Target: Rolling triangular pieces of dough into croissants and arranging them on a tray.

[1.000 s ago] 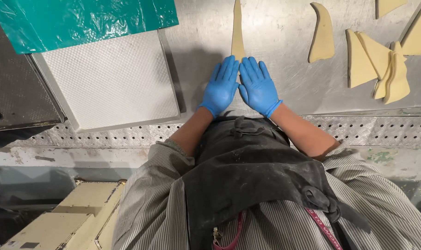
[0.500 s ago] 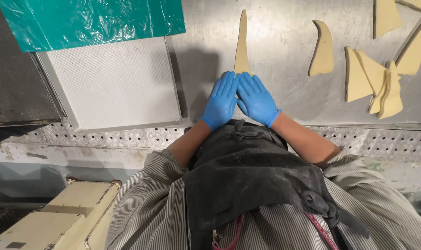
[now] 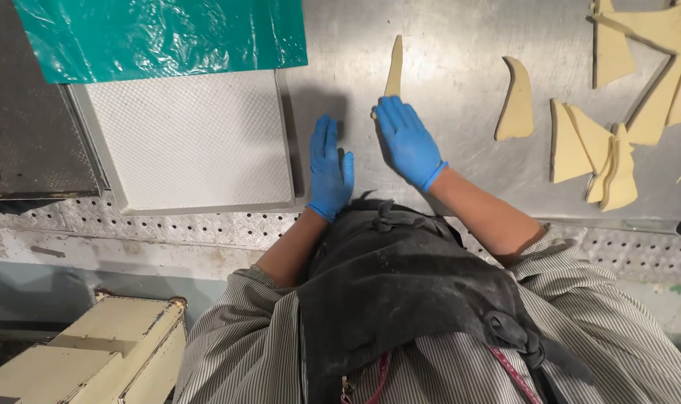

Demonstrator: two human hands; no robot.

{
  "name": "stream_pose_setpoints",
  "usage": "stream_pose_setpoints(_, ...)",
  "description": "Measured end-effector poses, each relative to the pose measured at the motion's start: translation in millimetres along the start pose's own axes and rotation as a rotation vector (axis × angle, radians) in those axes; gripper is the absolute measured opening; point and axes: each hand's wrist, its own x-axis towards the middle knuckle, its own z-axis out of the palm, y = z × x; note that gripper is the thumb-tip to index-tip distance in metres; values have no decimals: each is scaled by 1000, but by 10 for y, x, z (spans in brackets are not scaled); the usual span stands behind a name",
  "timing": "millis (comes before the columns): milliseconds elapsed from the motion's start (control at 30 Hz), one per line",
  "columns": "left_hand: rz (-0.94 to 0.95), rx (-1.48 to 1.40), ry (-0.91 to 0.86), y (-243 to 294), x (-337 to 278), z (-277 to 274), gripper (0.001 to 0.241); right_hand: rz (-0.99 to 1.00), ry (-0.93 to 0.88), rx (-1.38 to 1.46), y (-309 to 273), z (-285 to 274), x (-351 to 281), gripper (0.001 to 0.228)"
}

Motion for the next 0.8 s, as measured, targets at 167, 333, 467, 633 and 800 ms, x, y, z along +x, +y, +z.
stream_pose_setpoints(167, -57, -85, 29, 157, 89, 1, 63, 254, -245, 101, 106, -136, 338, 32)
stream_pose_setpoints(333, -220, -321, -46, 262, 327, 61, 54, 560, -239, 1089, 147, -629, 202, 45)
stream_pose_setpoints(467, -452, -1003, -238, 321, 359, 101, 47, 763, -163, 2033, 116, -912, -86, 50)
stream_pose_setpoints(633, -645, -935, -461, 698, 451, -544, 33, 694, -140, 2062, 21, -1085, -384, 54)
stream_pose_setpoints(800, -572, -693, -432, 1032, 486, -839, 27, 728, -102, 2020, -166, -1405, -490, 56)
